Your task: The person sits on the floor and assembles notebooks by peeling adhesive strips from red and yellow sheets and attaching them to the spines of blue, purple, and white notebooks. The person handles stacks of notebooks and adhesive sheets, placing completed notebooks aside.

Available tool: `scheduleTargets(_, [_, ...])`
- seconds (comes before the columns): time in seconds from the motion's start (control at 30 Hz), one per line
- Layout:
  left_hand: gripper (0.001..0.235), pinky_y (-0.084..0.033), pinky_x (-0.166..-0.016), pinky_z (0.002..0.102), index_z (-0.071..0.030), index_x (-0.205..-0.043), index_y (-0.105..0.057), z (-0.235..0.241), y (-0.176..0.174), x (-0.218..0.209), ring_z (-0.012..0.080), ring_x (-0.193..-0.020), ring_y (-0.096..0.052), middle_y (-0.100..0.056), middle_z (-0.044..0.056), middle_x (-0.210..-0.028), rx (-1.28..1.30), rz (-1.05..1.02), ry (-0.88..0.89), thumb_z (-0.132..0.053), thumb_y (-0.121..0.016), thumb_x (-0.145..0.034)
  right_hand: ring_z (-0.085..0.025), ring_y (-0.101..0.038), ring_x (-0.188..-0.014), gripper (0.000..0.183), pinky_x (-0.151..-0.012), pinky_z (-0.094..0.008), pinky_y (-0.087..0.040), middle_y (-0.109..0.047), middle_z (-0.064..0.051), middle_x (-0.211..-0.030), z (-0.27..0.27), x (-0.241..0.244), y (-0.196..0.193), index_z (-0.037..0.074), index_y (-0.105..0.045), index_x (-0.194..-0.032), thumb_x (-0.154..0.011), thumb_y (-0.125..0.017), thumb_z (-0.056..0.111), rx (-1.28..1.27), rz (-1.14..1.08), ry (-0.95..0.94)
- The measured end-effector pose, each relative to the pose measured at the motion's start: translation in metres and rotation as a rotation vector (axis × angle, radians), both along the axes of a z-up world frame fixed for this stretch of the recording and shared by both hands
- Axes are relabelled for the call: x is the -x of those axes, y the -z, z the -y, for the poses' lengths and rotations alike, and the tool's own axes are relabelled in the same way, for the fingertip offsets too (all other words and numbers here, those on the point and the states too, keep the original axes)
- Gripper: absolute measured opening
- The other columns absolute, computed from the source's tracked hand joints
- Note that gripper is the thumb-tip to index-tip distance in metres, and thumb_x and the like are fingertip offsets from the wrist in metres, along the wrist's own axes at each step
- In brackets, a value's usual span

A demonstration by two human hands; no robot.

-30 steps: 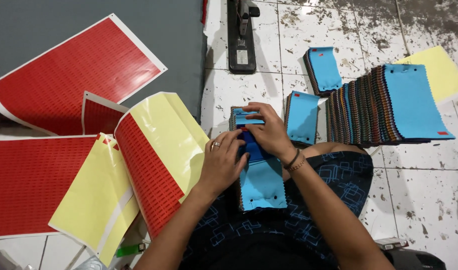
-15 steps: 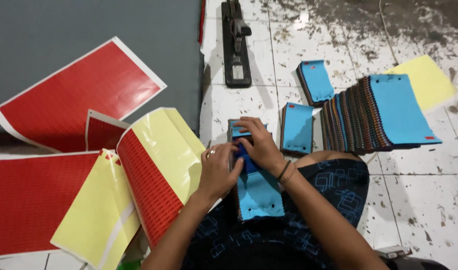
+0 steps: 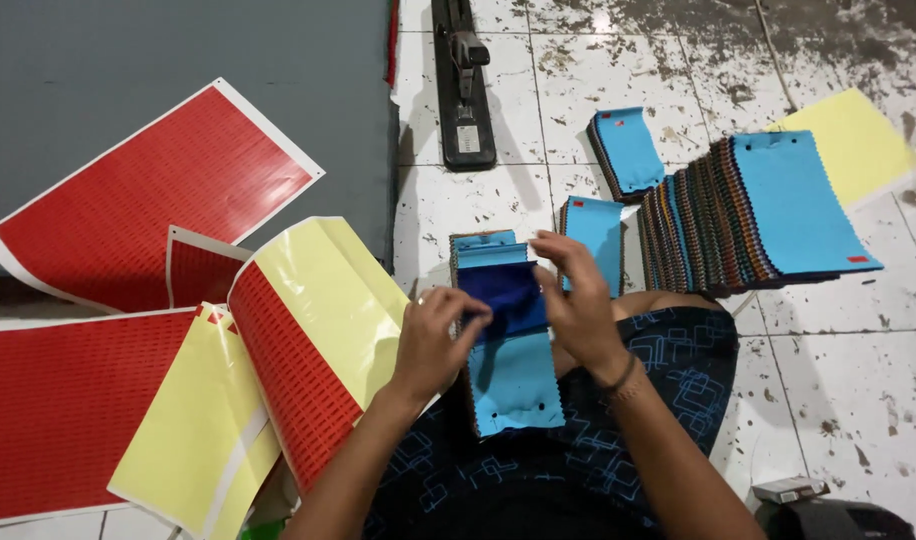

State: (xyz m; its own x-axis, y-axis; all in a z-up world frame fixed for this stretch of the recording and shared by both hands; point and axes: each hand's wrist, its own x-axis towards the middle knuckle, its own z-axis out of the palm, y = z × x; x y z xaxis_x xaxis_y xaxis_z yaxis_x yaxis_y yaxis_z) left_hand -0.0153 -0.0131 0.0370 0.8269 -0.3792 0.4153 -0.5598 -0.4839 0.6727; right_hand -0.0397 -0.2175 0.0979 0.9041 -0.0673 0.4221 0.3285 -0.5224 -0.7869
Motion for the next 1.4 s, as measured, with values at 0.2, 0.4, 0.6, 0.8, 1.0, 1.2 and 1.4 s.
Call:
scheduleTargets(0.2, [0.040, -0.046, -0.093, 0.043, -0.023, -0.111, -0.069, -0.005, 0.022, 0.017, 0.0220, -0.104, -0.065, -0.066, 0.000, -0.103, -0.350, 0.349, 0.030, -0.048, -0.075, -0.082, -0.038, -0.069, -0.113, 0.029, -0.094, -0.052, -0.058, -0.063, -0.020, -0.124, 0.019, 0.037, 0.015, 0.000, -0.062, -0.128, -0.100, -0.057, -0.006, -0.077, -0.109, 0.186])
scheduleTargets(0.4, [0.044, -0.044, -0.076, 0.044, -0.014, -0.091, -0.058, 0.028, 0.000, 0.018, 0.0302, -0.079, -0.059, -0.054, 0.008, -0.082, -0.570, 0.481, -0.020, -0.042, -0.078, -0.063, -0.039, -0.067, -0.116, 0.029, -0.096, -0.054, -0.059, -0.065, -0.015, -0.125, 0.022, 0.048, 0.023, 0.007, -0.064, -0.127, -0.099, -0.061, -0.001, -0.105, -0.176, 0.184])
scheduleTargets(0.6, [0.028, -0.041, -0.071, 0.042, -0.010, -0.092, -0.059, 0.040, -0.013, 0.022, 0.0323, -0.076, -0.061, -0.055, 0.010, -0.083, -0.726, 0.510, 0.005, -0.024, -0.071, -0.071, -0.038, -0.054, -0.131, 0.022, -0.109, -0.056, -0.043, -0.062, -0.012, -0.131, 0.025, 0.014, 0.040, 0.018, -0.075, -0.105, -0.103, -0.063, 0.036, 0.313, -0.004, 0.054])
scheduleTargets(0.8, [0.025, -0.042, -0.074, 0.044, -0.018, -0.094, -0.057, 0.023, -0.031, 0.041, 0.0289, -0.082, -0.059, -0.056, 0.005, -0.086, -0.804, 0.350, 0.134, -0.027, -0.074, -0.078, -0.033, -0.050, -0.134, 0.050, -0.106, -0.055, -0.038, -0.062, -0.018, -0.132, 0.055, -0.013, 0.058, 0.015, -0.080, -0.104, -0.106, -0.039, 0.043, 0.196, -0.246, 0.040])
scheduleTargets(1.0, [0.027, -0.042, -0.085, 0.045, -0.012, -0.093, -0.058, 0.001, -0.010, 0.112, 0.0317, -0.088, -0.058, -0.059, 0.009, -0.096, -0.515, 0.206, 0.228, -0.027, -0.071, -0.075, -0.028, -0.062, -0.123, 0.018, -0.108, -0.041, -0.045, -0.067, -0.017, -0.122, 0.047, 0.039, 0.060, 0.006, -0.072, -0.111, -0.100, -0.063, 0.017, 0.045, 0.012, 0.180])
scheduleTargets(1.2, [0.036, -0.040, -0.100, 0.047, -0.015, -0.109, -0.069, -0.029, -0.018, 0.128, 0.0251, -0.109, -0.066, -0.068, 0.006, -0.114, -0.181, 0.212, 0.167, -0.047, -0.072, -0.093, -0.027, -0.063, -0.124, 0.019, -0.101, -0.038, -0.050, -0.067, -0.016, -0.130, 0.020, 0.069, 0.038, 0.007, -0.072, -0.115, -0.099, -0.066, 0.014, 0.141, -0.069, 0.129])
scheduleTargets(1.4, [0.060, -0.039, -0.109, 0.048, -0.015, -0.146, -0.048, -0.126, 0.002, 0.100, 0.0277, -0.133, -0.050, -0.054, 0.008, -0.141, -0.407, 0.027, -0.278, -0.047, -0.062, -0.097, -0.031, -0.065, -0.121, 0.013, -0.106, -0.043, -0.052, -0.068, -0.018, -0.125, -0.032, 0.077, 0.008, 0.003, -0.068, -0.111, -0.098, -0.066, 0.005, 0.221, 0.012, -0.009])
